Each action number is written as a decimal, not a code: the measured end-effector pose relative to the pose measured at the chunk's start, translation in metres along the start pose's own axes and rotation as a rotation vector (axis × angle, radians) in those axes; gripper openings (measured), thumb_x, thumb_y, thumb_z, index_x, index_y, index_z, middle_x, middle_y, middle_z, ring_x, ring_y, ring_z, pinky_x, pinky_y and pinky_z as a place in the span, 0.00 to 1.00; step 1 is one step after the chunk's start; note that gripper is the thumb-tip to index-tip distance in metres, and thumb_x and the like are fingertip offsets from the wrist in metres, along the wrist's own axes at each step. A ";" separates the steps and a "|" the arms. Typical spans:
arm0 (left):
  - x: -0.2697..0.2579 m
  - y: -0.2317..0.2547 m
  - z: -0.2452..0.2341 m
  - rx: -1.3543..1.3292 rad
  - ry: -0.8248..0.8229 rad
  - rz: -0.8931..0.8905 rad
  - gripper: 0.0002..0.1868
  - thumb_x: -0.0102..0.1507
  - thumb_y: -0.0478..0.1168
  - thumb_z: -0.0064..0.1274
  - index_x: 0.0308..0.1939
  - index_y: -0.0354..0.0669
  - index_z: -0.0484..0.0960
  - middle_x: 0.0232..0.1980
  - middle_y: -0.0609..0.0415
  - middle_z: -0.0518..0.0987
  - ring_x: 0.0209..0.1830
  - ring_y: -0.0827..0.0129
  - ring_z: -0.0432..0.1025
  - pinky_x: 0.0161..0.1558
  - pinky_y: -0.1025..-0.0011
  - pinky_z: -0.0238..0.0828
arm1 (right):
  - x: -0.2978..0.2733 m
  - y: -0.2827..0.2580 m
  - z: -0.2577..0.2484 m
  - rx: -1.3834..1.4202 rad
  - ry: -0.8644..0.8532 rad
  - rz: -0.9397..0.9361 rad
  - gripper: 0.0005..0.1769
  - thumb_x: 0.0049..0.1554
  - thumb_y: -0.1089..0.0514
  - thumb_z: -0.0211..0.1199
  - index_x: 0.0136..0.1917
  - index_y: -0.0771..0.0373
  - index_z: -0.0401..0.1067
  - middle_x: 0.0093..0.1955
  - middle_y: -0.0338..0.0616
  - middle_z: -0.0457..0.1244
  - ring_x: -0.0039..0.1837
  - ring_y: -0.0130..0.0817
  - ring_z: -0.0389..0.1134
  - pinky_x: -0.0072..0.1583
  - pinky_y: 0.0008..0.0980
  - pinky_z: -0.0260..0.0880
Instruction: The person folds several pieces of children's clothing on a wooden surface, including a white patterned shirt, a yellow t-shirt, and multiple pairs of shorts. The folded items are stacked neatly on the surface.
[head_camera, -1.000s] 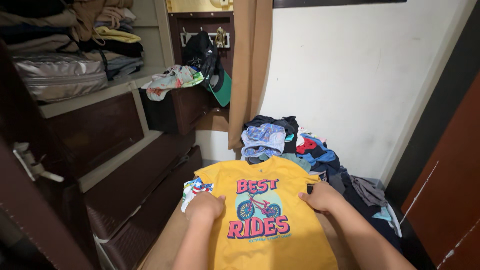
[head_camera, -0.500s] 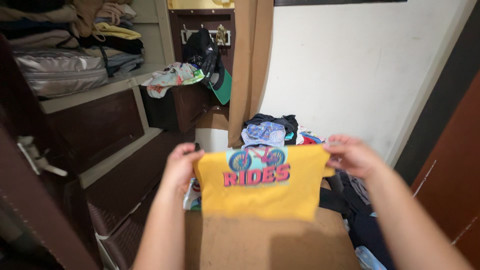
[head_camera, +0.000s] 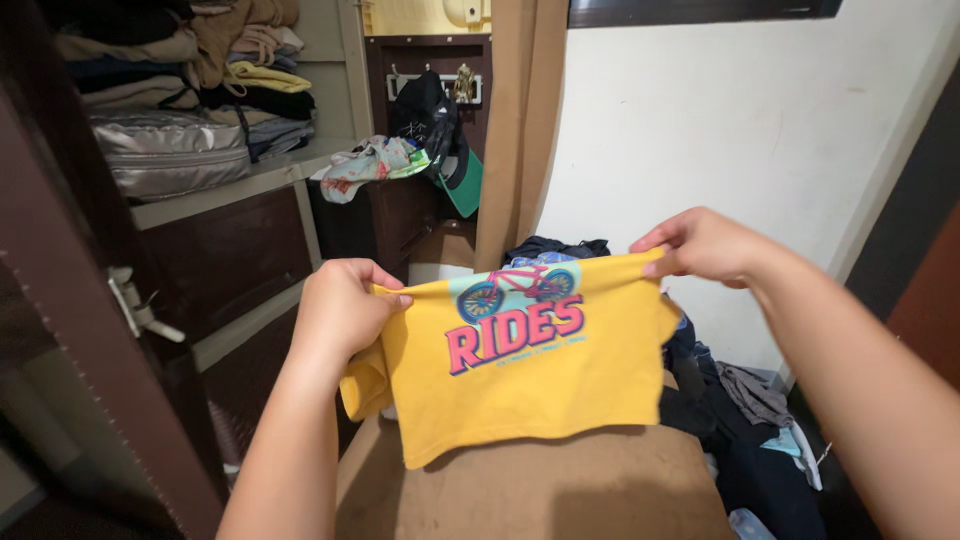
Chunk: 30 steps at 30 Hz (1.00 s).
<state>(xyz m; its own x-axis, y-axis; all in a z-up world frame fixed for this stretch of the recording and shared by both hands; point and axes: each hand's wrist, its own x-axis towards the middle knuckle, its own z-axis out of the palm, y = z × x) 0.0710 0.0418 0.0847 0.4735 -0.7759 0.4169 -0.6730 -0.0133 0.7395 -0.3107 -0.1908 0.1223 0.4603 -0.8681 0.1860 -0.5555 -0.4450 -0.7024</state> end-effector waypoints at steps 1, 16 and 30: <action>-0.005 0.001 -0.002 0.081 0.043 -0.011 0.10 0.52 0.38 0.71 0.34 0.42 0.87 0.35 0.47 0.86 0.33 0.66 0.80 0.38 0.70 0.74 | 0.003 0.005 0.010 -0.024 0.005 -0.048 0.20 0.48 0.68 0.74 0.55 0.65 0.82 0.44 0.45 0.72 0.44 0.31 0.67 0.48 0.31 0.69; -0.111 -0.049 0.127 0.484 -0.848 0.228 0.11 0.65 0.41 0.48 0.44 0.42 0.83 0.43 0.41 0.82 0.47 0.46 0.78 0.50 0.53 0.73 | -0.149 0.172 0.162 -0.594 -0.042 0.288 0.22 0.54 0.40 0.64 0.39 0.61 0.81 0.40 0.50 0.72 0.49 0.46 0.75 0.52 0.39 0.75; -0.011 -0.064 0.284 0.209 -0.552 0.100 0.18 0.55 0.44 0.60 0.48 0.46 0.82 0.54 0.45 0.81 0.58 0.55 0.73 0.63 0.51 0.62 | -0.164 0.177 0.226 0.112 0.315 0.304 0.17 0.48 0.54 0.74 0.34 0.68 0.71 0.29 0.46 0.67 0.31 0.33 0.68 0.35 0.35 0.67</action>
<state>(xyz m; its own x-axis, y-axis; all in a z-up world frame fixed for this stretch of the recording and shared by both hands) -0.0530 -0.1277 -0.1174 0.0743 -0.9921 0.1011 -0.8229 -0.0037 0.5682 -0.3273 -0.0776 -0.1878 0.0449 -0.9881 0.1471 -0.5470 -0.1475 -0.8241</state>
